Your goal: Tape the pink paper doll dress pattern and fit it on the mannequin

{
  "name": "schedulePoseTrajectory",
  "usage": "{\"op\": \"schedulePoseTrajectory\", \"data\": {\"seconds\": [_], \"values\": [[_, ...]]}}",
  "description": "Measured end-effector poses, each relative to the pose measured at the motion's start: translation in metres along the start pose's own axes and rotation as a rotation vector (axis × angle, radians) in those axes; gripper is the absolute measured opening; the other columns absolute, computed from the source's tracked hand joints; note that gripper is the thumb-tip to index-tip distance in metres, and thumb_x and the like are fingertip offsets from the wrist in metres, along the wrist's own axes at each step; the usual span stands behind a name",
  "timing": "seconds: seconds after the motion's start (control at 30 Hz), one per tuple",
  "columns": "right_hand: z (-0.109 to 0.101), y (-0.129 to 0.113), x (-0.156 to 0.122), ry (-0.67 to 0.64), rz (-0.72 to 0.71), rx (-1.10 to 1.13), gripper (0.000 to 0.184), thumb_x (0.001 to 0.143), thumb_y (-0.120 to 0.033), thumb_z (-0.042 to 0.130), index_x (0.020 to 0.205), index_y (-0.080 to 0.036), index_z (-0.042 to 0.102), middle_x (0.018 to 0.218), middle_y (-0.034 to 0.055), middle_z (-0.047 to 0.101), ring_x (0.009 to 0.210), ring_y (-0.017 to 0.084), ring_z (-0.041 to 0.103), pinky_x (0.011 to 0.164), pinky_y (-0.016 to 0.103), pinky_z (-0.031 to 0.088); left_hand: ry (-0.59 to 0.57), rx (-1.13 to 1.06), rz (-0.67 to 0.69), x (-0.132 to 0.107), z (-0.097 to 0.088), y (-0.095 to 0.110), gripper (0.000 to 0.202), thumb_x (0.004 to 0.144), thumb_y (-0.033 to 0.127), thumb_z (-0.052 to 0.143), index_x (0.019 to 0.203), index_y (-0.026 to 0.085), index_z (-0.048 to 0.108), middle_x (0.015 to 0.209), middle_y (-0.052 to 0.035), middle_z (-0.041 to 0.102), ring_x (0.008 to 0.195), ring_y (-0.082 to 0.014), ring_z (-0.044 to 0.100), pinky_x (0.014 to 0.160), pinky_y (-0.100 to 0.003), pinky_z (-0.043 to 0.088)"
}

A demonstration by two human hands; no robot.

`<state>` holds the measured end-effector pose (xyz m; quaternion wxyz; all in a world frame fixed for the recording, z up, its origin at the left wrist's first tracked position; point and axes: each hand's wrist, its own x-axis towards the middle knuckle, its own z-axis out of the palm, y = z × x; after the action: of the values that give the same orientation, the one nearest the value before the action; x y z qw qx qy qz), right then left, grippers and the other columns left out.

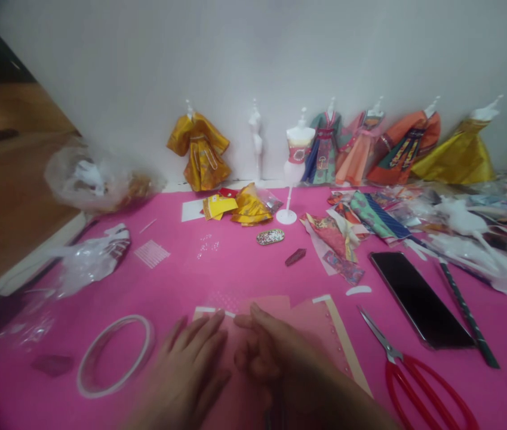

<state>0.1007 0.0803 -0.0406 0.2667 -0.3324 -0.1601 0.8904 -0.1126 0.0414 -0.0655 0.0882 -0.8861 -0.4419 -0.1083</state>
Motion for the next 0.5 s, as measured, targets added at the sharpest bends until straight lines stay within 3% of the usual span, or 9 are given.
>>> {"op": "schedulePoseTrajectory", "data": {"seconds": [0.2, 0.33, 0.5], "values": [[0.0006, 0.0002, -0.0023, -0.021, 0.016, 0.045, 0.045, 0.102, -0.049, 0.043, 0.105, -0.009, 0.064, 0.071, 0.0022, 0.062, 0.038, 0.004, 0.040, 0.036, 0.016, 0.037, -0.013, -0.016, -0.011, 0.0014, -0.0014, -0.0001, 0.039, 0.093, 0.038, 0.058, 0.125, 0.016, 0.060, 0.131, -0.0120, 0.068, 0.115, -0.0349, 0.063, 0.099, -0.060, 0.043], [-0.0016, 0.0006, -0.0017, -0.020, 0.010, -0.010, 0.049, 0.101, -0.053, 0.038, 0.116, -0.011, 0.059, 0.071, 0.0008, 0.060, 0.038, 0.004, 0.038, 0.035, 0.016, 0.035, -0.022, -0.013, -0.009, 0.0005, -0.0011, 0.0000, 0.040, 0.092, 0.038, 0.058, 0.125, 0.016, 0.060, 0.131, -0.0124, 0.068, 0.115, -0.0353, 0.063, 0.098, -0.060, 0.045], [-0.0054, 0.0021, -0.0041, 0.137, -0.089, -0.411, 0.057, 0.098, -0.060, 0.035, 0.127, -0.016, 0.055, 0.074, -0.0005, 0.059, 0.040, 0.006, 0.033, 0.035, 0.018, 0.032, -0.016, -0.012, -0.011, 0.0013, -0.0021, 0.0013, 0.041, 0.092, 0.037, 0.060, 0.126, 0.015, 0.060, 0.131, -0.0129, 0.068, 0.115, -0.0356, 0.063, 0.098, -0.061, 0.046]]}}
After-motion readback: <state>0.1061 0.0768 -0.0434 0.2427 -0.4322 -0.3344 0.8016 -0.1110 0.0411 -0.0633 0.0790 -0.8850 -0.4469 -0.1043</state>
